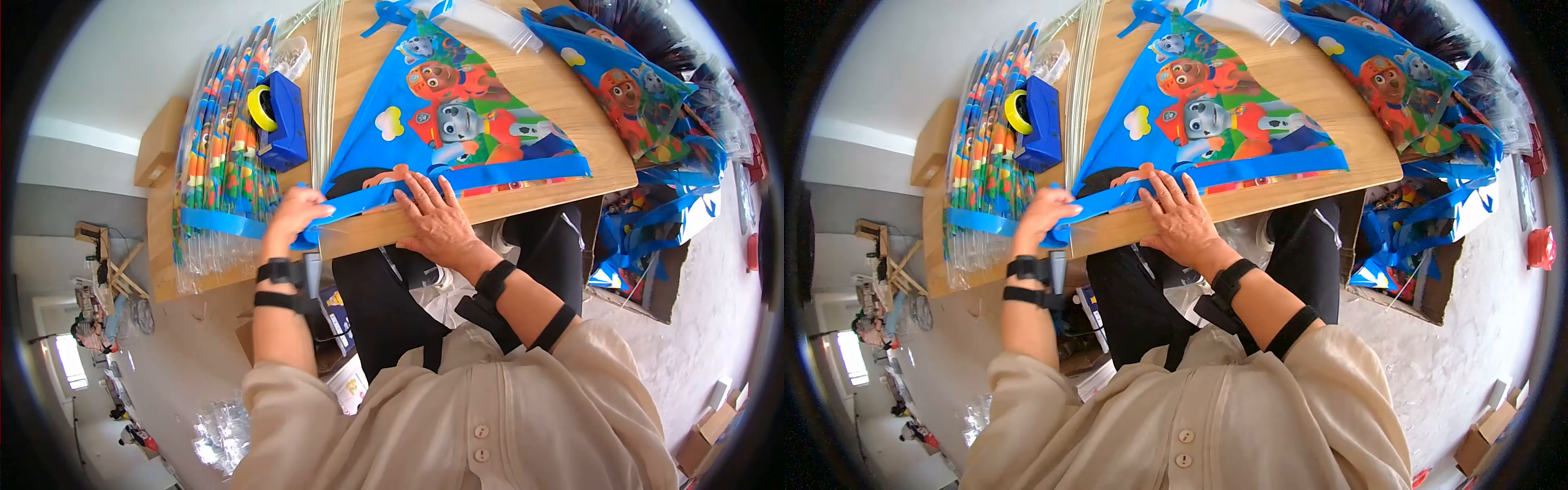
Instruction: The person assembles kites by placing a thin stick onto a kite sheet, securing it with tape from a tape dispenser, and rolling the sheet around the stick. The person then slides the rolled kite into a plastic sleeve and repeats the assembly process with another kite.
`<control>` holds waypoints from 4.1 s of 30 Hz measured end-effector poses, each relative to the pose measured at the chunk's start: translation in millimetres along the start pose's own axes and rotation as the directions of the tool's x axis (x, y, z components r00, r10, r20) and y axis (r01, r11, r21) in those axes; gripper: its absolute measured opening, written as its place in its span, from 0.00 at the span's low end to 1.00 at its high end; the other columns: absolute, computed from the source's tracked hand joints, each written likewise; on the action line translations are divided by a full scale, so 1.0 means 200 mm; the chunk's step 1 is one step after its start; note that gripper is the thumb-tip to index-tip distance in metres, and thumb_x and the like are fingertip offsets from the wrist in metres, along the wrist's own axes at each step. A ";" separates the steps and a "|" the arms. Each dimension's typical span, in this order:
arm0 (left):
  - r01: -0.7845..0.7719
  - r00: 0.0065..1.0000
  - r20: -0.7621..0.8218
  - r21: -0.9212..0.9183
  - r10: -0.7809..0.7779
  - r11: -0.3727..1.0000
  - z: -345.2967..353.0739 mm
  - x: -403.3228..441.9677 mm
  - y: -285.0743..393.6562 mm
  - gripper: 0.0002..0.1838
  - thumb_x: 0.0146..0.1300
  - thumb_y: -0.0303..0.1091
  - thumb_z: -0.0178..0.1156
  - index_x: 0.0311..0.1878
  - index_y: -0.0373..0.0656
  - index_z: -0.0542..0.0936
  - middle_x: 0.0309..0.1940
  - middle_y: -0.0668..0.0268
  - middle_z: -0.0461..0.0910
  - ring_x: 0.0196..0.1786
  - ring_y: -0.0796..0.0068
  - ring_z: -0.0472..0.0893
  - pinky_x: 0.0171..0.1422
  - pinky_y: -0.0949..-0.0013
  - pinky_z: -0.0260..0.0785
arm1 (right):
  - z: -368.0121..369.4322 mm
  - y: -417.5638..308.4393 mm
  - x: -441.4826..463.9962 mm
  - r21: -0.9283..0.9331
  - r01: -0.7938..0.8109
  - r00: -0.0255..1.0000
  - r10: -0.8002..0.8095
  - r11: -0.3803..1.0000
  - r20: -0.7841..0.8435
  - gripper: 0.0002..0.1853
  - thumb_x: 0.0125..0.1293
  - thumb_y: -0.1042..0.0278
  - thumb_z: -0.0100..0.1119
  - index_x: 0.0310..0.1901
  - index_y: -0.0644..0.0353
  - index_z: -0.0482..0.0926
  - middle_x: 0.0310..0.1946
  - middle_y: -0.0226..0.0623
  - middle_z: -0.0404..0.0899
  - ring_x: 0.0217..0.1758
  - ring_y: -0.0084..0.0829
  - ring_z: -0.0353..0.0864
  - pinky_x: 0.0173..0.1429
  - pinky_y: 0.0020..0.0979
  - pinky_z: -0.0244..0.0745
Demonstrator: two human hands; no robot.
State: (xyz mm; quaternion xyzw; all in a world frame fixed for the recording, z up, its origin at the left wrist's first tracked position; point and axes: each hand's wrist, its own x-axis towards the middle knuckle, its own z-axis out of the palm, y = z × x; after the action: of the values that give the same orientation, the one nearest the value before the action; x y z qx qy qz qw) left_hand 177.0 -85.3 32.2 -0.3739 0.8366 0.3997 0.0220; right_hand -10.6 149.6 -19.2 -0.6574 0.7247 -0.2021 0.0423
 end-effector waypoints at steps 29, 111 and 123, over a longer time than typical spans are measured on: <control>-0.206 0.969 -0.134 0.017 0.206 0.979 0.41 0.21 0.59 0.12 0.60 0.21 0.56 0.48 0.34 0.79 0.31 0.62 0.81 0.33 0.72 0.79 0.40 0.67 0.73 | -0.02 -0.01 -0.02 0.057 -0.029 0.999 0.027 0.998 0.033 0.46 0.53 0.42 0.65 0.68 0.61 0.62 0.71 0.47 0.57 0.77 0.42 0.51 0.77 0.47 0.45; -0.145 0.985 -0.086 -0.884 0.150 0.444 1.12 0.44 1.40 0.27 0.55 0.24 0.65 0.59 0.31 0.71 0.39 0.63 0.78 0.41 0.79 0.76 0.44 0.78 0.69 | -0.50 0.98 -0.37 -0.363 -0.355 0.911 0.232 0.861 -0.339 0.27 0.59 0.70 0.53 0.64 0.59 0.69 0.33 0.33 0.80 0.43 0.33 0.79 0.44 0.36 0.71; -0.558 0.697 -0.289 0.358 0.657 0.749 0.96 0.52 1.30 0.19 0.48 0.34 0.67 0.44 0.36 0.81 0.43 0.52 0.81 0.48 0.54 0.79 0.53 0.56 0.71 | -0.47 1.01 -0.36 -0.342 -0.382 0.877 0.219 0.859 -0.428 0.25 0.59 0.70 0.53 0.60 0.63 0.69 0.34 0.34 0.81 0.43 0.34 0.79 0.45 0.35 0.72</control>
State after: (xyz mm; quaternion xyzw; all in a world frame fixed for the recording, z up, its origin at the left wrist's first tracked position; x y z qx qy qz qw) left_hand -115.7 87.3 36.4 -0.1415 0.9413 0.1944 -0.2369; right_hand -220.6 252.7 -18.3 -0.4765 0.8405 -0.1552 -0.2059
